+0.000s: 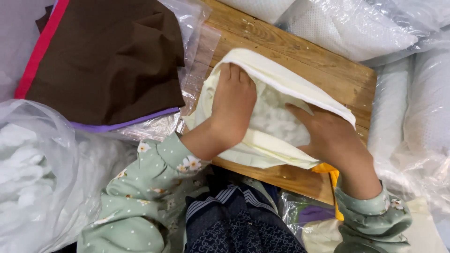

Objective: Stuffing a white fabric pillowcase with fiberfill material on a wooden workbench.

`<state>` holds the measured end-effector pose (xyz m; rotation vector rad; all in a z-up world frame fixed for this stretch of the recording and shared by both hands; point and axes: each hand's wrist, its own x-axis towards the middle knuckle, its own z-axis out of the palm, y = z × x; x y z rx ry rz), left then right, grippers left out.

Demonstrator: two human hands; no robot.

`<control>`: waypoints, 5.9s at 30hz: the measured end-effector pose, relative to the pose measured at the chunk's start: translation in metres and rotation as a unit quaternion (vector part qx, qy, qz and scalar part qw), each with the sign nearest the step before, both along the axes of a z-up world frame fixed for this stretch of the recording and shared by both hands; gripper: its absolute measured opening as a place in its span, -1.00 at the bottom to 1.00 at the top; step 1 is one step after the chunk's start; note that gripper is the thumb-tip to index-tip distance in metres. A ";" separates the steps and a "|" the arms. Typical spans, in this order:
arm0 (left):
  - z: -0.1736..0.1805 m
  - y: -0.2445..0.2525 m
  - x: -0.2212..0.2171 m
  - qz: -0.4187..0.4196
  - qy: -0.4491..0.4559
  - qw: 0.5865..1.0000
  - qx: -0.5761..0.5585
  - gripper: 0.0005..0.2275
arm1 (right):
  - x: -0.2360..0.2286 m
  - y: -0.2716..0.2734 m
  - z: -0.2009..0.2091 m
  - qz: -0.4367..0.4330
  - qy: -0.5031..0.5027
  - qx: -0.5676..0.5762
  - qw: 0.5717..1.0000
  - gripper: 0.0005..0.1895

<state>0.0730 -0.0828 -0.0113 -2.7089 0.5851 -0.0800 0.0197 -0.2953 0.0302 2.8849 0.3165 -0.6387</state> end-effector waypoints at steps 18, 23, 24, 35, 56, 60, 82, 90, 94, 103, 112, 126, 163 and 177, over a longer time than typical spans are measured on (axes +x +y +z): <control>-0.003 -0.010 -0.028 -0.233 0.077 0.915 -0.319 -0.91 | 0.005 0.010 -0.013 0.011 -0.081 0.164 0.983 -0.33; 0.014 0.015 -0.039 -0.262 0.136 0.877 -0.379 -0.92 | -0.018 0.016 0.025 0.111 -0.013 0.183 0.977 -0.53; 0.009 0.019 -0.042 -0.256 0.130 0.881 -0.377 -0.92 | -0.015 0.017 0.024 0.119 -0.016 0.185 0.975 -0.53; 0.032 0.174 -0.142 -0.189 0.020 0.800 -0.568 -0.84 | -0.077 0.069 0.058 0.132 -0.202 0.477 0.845 -0.71; 0.002 0.333 -0.269 0.553 0.029 0.785 -0.277 -0.12 | -0.078 0.550 -0.100 0.499 -0.003 0.194 0.845 0.15; -0.002 0.341 -0.261 0.561 0.033 0.779 -0.279 0.01 | -0.060 0.553 -0.219 0.431 0.095 0.293 0.848 -0.29; 0.070 0.242 -0.173 -0.020 -0.132 0.731 -0.669 -0.29 | -0.032 0.306 -0.004 0.172 -0.007 0.836 0.521 -0.82; 0.130 0.113 -0.120 -0.257 0.099 0.759 -0.589 -0.31 | -0.072 0.096 0.003 0.190 -0.266 0.844 0.426 -0.31; 0.122 0.043 -0.096 -0.281 0.244 0.719 -0.587 -0.41 | -0.105 0.032 -0.004 0.057 -0.433 0.661 0.610 -0.40; -0.058 0.012 -0.024 -0.253 0.250 0.873 -0.334 -0.64 | -0.066 0.016 -0.090 -0.037 -0.272 0.619 0.736 -0.68; -0.053 0.020 -0.019 -0.125 0.166 0.959 -0.194 -0.87 | -0.025 -0.001 -0.060 -0.029 -0.188 0.303 0.934 -0.53; 0.022 0.021 -0.012 -0.197 0.335 0.876 -0.285 -0.10 | -0.021 0.043 -0.059 0.258 -0.233 0.358 0.867 -0.60; 0.004 0.027 -0.036 -0.169 0.398 0.819 -0.378 -0.13 | -0.021 0.042 -0.083 -0.091 0.018 0.225 0.970 -0.60; -0.012 0.063 -0.072 -0.193 0.353 0.845 -0.353 -0.29 | -0.061 0.037 0.002 0.026 -0.061 0.204 0.977 -0.52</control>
